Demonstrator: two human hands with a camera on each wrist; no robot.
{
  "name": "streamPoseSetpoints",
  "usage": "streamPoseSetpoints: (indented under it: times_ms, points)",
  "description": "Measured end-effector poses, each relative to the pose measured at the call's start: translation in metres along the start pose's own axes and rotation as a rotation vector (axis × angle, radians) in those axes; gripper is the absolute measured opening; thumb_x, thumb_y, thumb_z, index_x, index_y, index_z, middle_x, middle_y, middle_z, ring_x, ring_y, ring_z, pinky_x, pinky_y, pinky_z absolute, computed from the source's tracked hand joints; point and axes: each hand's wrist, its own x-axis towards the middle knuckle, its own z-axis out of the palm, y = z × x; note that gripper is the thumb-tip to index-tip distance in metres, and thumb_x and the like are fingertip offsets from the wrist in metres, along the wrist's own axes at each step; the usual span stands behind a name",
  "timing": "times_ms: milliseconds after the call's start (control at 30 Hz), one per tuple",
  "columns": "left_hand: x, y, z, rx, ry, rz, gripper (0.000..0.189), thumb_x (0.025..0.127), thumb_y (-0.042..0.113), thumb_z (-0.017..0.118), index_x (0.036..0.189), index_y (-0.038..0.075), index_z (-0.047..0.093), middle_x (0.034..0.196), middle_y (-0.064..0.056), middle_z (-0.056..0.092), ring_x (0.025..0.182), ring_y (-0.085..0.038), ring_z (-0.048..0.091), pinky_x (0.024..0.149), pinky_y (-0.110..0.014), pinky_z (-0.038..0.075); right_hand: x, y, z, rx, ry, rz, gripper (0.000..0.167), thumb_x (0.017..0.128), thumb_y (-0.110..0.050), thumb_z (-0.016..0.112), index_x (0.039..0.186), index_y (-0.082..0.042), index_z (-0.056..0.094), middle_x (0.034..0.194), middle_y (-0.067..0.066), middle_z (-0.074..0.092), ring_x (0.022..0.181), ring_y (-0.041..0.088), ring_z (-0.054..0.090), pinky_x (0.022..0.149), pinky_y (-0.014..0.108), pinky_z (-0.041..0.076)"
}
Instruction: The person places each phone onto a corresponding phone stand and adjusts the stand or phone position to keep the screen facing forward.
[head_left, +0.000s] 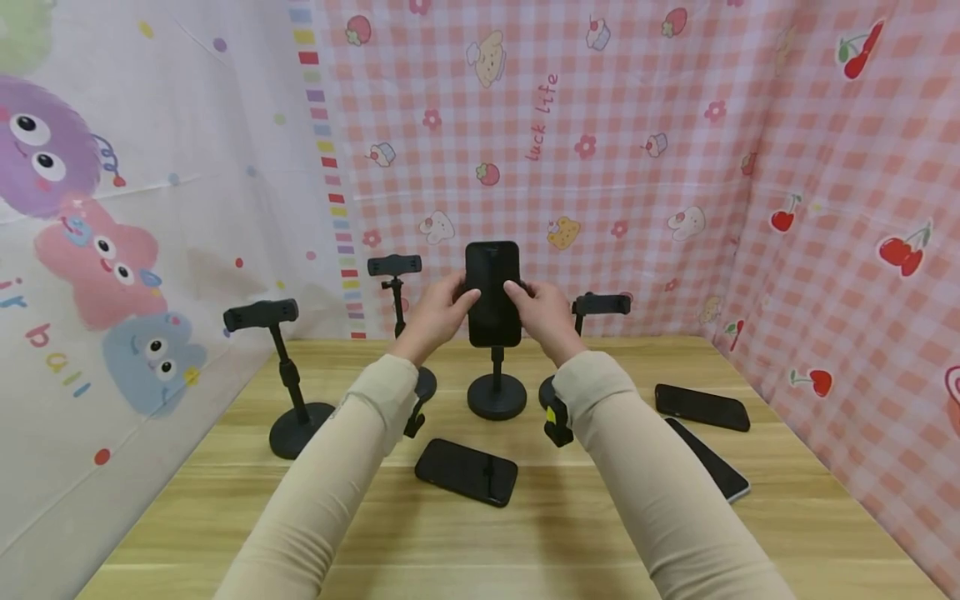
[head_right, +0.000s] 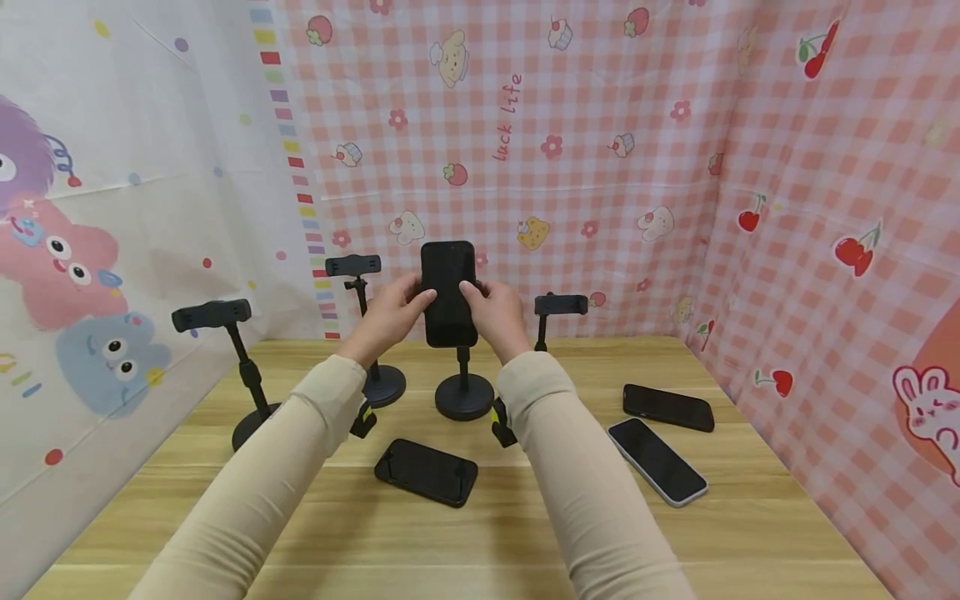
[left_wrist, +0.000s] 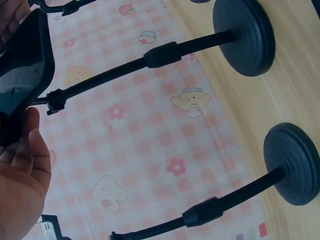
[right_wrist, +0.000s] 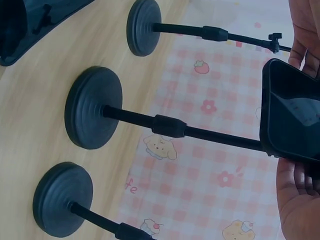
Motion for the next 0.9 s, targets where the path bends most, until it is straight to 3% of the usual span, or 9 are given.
streamPoseSetpoints:
  times_ms: [167, 400, 600, 900]
  points:
    - [-0.0022, -0.0045, 0.0025, 0.020, 0.021, 0.009, 0.025, 0.105, 0.030, 0.051, 0.115, 0.009, 0.058, 0.101, -0.008, 0.065, 0.088, -0.024, 0.059, 0.076, -0.039, 0.047, 0.0017, -0.0015, 0.0002, -0.085, -0.022, 0.010, 0.053, 0.102, -0.052, 0.048, 0.131, -0.011, 0.063, 0.116, 0.010, 0.064, 0.103, 0.025, 0.060, 0.088, 0.044, 0.050]
    - [0.0012, -0.0011, -0.0001, 0.007, 0.009, -0.027, 0.027, 0.105, 0.034, 0.050, 0.117, 0.011, 0.058, 0.104, -0.006, 0.065, 0.092, -0.021, 0.061, 0.080, -0.040, 0.049, 0.0063, -0.0060, -0.0022, -0.093, -0.038, 0.022, 0.054, 0.102, -0.051, 0.047, 0.135, -0.010, 0.060, 0.120, 0.013, 0.064, 0.108, 0.027, 0.061, 0.093, 0.045, 0.050]
    - [0.0043, 0.0031, -0.0015, 0.070, -0.005, -0.042, 0.024, 0.105, 0.034, 0.050, 0.110, 0.011, 0.058, 0.095, -0.007, 0.062, 0.082, -0.023, 0.057, 0.073, -0.037, 0.046, 0.0066, -0.0066, -0.0041, -0.088, -0.045, 0.040, 0.051, 0.102, -0.050, 0.047, 0.130, -0.010, 0.062, 0.113, 0.012, 0.065, 0.102, 0.027, 0.063, 0.089, 0.045, 0.051]
    - [0.0044, 0.0045, 0.0004, 0.086, 0.029, -0.037, 0.026, 0.105, 0.034, 0.051, 0.114, 0.011, 0.061, 0.095, -0.005, 0.064, 0.082, -0.023, 0.057, 0.073, -0.038, 0.045, 0.0067, -0.0040, -0.0030, -0.075, -0.032, 0.045, 0.052, 0.102, -0.053, 0.047, 0.127, -0.011, 0.064, 0.111, 0.010, 0.065, 0.101, 0.026, 0.062, 0.088, 0.045, 0.051]
